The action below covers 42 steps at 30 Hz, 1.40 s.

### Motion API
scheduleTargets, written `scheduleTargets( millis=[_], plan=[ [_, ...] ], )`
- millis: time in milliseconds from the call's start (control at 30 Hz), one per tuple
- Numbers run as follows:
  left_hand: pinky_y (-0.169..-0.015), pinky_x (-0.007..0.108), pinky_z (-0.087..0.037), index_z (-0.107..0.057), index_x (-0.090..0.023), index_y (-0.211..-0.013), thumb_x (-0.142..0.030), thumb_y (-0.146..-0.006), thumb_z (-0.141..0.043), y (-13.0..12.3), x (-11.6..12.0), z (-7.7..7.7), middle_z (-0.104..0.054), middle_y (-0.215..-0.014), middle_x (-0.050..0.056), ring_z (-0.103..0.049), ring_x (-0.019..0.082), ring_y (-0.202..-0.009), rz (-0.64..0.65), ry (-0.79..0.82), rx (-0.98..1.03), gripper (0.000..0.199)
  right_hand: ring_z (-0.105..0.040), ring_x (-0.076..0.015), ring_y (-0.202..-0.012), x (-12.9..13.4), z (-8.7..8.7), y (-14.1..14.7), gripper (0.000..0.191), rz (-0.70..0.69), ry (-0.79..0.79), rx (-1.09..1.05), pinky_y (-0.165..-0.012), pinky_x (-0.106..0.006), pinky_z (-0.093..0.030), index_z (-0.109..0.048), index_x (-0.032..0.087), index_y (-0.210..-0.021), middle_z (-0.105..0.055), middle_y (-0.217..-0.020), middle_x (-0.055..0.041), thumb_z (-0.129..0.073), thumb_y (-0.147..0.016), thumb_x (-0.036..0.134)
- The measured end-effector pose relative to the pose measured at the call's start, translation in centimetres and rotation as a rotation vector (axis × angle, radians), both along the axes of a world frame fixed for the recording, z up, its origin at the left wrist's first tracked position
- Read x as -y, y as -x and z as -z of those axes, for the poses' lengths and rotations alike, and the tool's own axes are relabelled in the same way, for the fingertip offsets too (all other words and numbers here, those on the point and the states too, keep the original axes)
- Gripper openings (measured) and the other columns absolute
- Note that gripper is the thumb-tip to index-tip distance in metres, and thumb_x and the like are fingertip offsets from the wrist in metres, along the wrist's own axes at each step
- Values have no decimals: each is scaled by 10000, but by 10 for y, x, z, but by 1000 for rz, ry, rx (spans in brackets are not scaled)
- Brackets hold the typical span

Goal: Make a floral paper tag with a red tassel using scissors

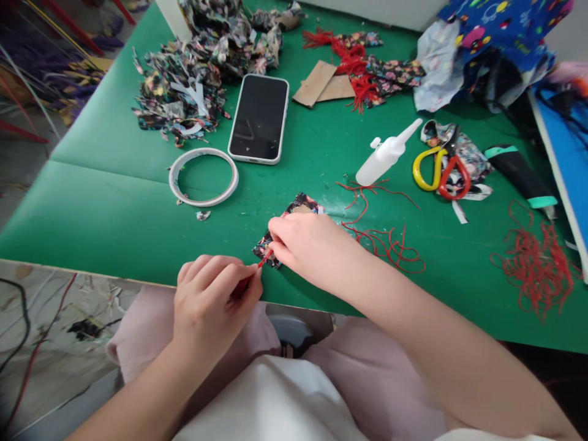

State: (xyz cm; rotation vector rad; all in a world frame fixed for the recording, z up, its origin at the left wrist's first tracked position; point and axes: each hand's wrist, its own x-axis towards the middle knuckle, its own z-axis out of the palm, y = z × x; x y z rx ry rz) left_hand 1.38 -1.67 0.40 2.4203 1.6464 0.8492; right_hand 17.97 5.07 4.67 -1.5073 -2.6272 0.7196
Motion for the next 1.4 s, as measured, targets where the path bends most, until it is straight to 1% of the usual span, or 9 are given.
scheduleTargets(
  millis=[267, 533, 833, 900, 1000, 1067, 1133, 1233, 1400],
  plan=[
    [-609, 298, -316, -502, -196, -625, -182, -761, -594, 0, 0, -3, -581, -645, -16, -450, 139, -615, 10, 19, -50, 165, -499, -109, -623, 3, 2, 1, 144, -25, -62, 51, -537, -231, -299, -529, 168, -723, -565, -707, -8, -495, -845, 238],
    [-622, 302, -331, -545, -203, -686, -179, -754, -606, 2, 1, -5, -610, -686, -9, -481, 150, -644, -3, 39, -52, 94, -488, -107, -618, 3, 0, 2, 142, -28, -42, 92, -507, -232, -259, -530, 170, -740, -553, -712, -12, -486, -853, 244],
    [-637, 309, -363, -584, -208, -730, -168, -731, -634, 15, 17, -8, -628, -740, 3, -509, 156, -655, -41, 53, -54, 64, -523, -129, -715, 1, -1, 3, 136, -63, -1, 95, -572, -233, -295, -519, 168, -761, -573, -768, -22, -477, -864, 245],
    [-647, 315, -374, -596, -215, -757, -179, -723, -646, 18, 20, -10, -631, -756, 5, -515, 163, -668, -41, 62, -58, 70, -526, -129, -722, 1, -1, 3, 137, -57, 17, 100, -577, -232, -299, -520, 166, -761, -577, -779, -24, -480, -863, 246],
    [-668, 335, -392, -602, -214, -798, -231, -712, -669, 18, 20, -18, -635, -790, 21, -528, 184, -703, -37, 72, -49, 110, -536, -140, -748, 0, -1, 3, 133, -58, 19, 107, -580, -237, -297, -525, 164, -773, -584, -794, -31, -474, -866, 244],
    [-687, 340, -406, -594, -204, -833, -251, -720, -671, 13, 16, -24, -641, -817, 32, -539, 190, -727, -29, 59, -10, 144, -540, -149, -764, 0, 0, 3, 131, -65, 6, 108, -579, -242, -292, -528, 165, -786, -588, -798, -35, -467, -868, 246],
    [-718, 333, -421, -581, -194, -877, -233, -748, -654, 6, 11, -26, -647, -845, 36, -549, 183, -751, 1, 45, 32, 154, -540, -152, -766, 0, 0, 3, 131, -67, 4, 105, -577, -244, -290, -530, 165, -791, -589, -798, -36, -462, -868, 246],
    [-752, 311, -432, -557, -182, -933, -178, -789, -609, -7, 5, -19, -647, -871, 39, -551, 168, -775, 52, 55, 69, 153, -536, -150, -771, 0, 1, 3, 128, -64, 7, 88, -578, -240, -290, -527, 165, -787, -586, -796, -32, -457, -867, 236],
    [-716, 285, -430, -538, -179, -939, -125, -818, -555, -12, 5, -5, -634, -813, 24, -534, 146, -726, 35, 47, 94, 133, -528, -142, -763, 0, -1, 2, 112, -58, 18, 74, -592, -230, -301, -527, 161, -779, -575, -782, -27, -475, -855, 225]
  ],
)
